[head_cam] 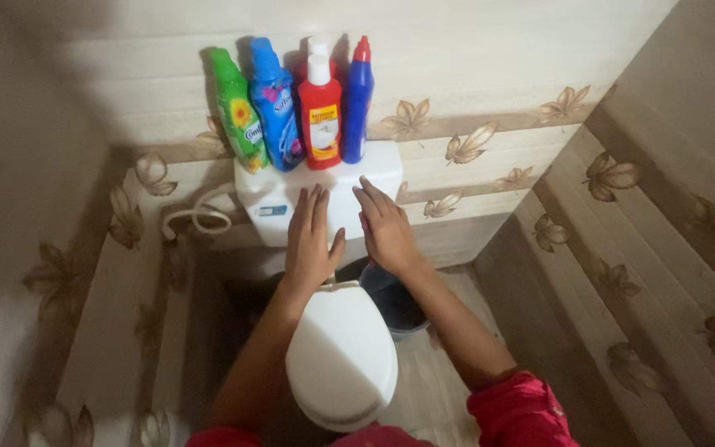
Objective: The person wipes several bottles of bathroom supplies with a cloth and places them on a wall shelf. They handle a white bottle, a pink bottle, and a red bottle, cleaning each before arranging them on the shelf.
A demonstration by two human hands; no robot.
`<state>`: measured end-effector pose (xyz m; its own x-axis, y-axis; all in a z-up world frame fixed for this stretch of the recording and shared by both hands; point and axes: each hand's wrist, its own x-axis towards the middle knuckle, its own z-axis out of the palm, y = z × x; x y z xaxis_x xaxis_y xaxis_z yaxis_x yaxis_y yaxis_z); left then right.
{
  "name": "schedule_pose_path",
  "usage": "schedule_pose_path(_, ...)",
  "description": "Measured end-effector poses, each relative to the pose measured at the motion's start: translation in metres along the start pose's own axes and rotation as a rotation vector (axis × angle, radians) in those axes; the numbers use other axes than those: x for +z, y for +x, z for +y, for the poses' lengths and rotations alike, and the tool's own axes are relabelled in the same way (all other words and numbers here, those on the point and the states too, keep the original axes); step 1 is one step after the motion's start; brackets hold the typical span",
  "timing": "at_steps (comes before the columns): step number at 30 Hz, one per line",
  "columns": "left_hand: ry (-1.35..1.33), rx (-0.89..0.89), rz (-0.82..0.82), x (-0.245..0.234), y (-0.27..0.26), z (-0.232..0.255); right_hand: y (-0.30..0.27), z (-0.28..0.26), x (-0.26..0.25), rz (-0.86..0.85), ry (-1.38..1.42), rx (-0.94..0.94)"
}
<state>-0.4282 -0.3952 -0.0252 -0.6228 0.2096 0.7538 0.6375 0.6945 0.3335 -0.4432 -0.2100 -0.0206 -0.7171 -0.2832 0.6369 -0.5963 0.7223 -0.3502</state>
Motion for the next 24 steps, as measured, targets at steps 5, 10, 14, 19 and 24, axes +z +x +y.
schedule_pose_path(5, -0.102, -0.045, 0.043, 0.019, 0.008, -0.044, 0.026, 0.023, 0.036, 0.119, 0.23, 0.133)
schedule_pose_path(10, -0.204, -0.139, 0.115, 0.064, 0.028, -0.096, 0.056, 0.045, 0.059, 0.31, 0.27, 0.159)
schedule_pose_path(14, -0.274, -0.163, 0.252, 0.098, 0.061, -0.137, 0.081, 0.047, 0.065, 0.115, 0.419, 0.528)
schedule_pose_path(19, -0.345, -0.215, 0.275, 0.111, 0.099, -0.153, 0.116, 0.046, 0.068, 0.288, 0.276, 0.105)
schedule_pose_path(24, -0.231, -0.235, 0.464, 0.083, 0.1, -0.154, 0.126, 0.042, 0.073, 0.181, 0.28, 0.23)
